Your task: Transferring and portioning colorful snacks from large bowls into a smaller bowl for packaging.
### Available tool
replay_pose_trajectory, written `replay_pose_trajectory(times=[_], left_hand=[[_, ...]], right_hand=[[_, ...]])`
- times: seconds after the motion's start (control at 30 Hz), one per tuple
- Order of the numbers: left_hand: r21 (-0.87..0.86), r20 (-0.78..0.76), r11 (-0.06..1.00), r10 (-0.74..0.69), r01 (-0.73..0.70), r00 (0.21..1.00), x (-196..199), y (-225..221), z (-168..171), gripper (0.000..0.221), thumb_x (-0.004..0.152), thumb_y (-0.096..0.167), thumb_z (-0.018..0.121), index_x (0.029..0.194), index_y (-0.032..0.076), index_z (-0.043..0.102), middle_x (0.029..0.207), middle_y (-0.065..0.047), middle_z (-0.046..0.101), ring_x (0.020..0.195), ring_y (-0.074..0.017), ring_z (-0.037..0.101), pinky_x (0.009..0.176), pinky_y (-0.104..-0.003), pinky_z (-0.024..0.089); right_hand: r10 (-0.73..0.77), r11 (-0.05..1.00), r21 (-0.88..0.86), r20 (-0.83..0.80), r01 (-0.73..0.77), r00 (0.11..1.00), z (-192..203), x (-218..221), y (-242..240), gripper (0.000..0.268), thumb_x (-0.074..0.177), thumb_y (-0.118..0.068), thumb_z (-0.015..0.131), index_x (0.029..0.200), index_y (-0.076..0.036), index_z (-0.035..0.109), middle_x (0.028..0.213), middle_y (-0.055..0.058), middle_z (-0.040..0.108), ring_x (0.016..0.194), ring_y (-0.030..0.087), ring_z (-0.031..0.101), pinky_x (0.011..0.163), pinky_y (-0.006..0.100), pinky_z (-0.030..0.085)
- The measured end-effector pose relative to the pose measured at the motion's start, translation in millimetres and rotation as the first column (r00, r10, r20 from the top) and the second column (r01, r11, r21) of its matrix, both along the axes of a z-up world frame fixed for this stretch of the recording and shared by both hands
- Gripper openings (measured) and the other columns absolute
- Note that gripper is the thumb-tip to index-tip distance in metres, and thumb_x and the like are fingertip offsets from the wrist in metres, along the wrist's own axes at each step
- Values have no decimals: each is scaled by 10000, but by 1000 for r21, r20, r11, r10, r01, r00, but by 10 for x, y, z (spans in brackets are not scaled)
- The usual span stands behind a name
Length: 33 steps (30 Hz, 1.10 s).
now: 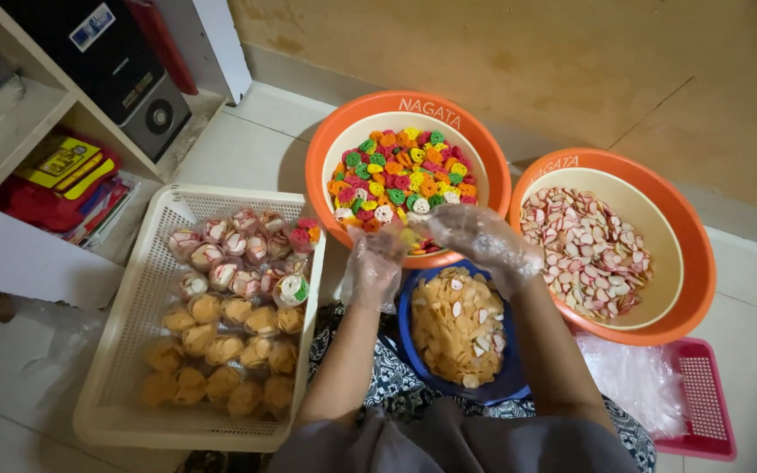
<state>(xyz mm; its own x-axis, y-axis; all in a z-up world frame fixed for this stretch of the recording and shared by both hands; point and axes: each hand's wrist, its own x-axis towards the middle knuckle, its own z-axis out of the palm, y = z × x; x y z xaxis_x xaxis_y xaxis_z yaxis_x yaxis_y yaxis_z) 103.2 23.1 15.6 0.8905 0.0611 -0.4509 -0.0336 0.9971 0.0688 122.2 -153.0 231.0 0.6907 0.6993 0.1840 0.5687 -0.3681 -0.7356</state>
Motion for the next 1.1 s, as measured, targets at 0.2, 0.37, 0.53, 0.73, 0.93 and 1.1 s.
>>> replay_pose_trajectory(times=[0.2,0.37,0.53,0.73,0.93,1.1], left_hand=[[-45,3,995,-92,93,996,-2,15,16,382,859,574,741,718,224,684,893,-20,744,918,-226,711,874,-543,570],[15,-105,998,-65,67,992,-139,-25,747,471,868,643,696,964,211,537,1059,-23,621,1056,-237,611,991,-480,531],[-40,3,999,-33,33,999,-120,115,569,308,887,419,720,791,220,505,830,33,505,850,-176,571,876,-386,533],[-148,193,988,-10,39,981,-96,255,256,263,854,336,731,733,155,583,836,-31,616,880,-262,625,940,-491,518],[-150,195,983,-77,107,978,240,322,-656,361,937,457,614,1013,117,709,1166,-115,725,1137,-348,650,1120,-582,404],[-142,60,983,-109,116,992,236,330,-658,411,958,504,579,1085,125,676,1216,-115,698,1157,-390,632,1090,-598,439]], right_hand=[[-13,974,-228,-67,-2,998,41,42,207,477,941,-459,678,1217,-74,727,1201,176,727,1162,393,664,1027,476,502],[30,963,-261,371,73,928,-954,498,185,275,893,-366,713,1069,-157,733,905,154,732,910,364,725,828,453,582],[-229,957,179,-12,227,973,-758,377,333,227,859,-313,795,997,-133,774,924,122,721,947,302,718,857,404,563],[-224,889,-359,199,283,954,-1720,552,222,270,944,-343,664,1118,-165,769,957,102,750,972,288,716,872,383,561],[446,572,-820,283,-27,849,-2130,644,303,346,993,-367,400,1081,-311,730,1041,-21,767,1033,236,708,895,374,562],[504,583,-786,548,204,668,-2433,845,140,227,978,-242,458,944,-302,674,902,-54,727,894,155,709,752,324,584]])
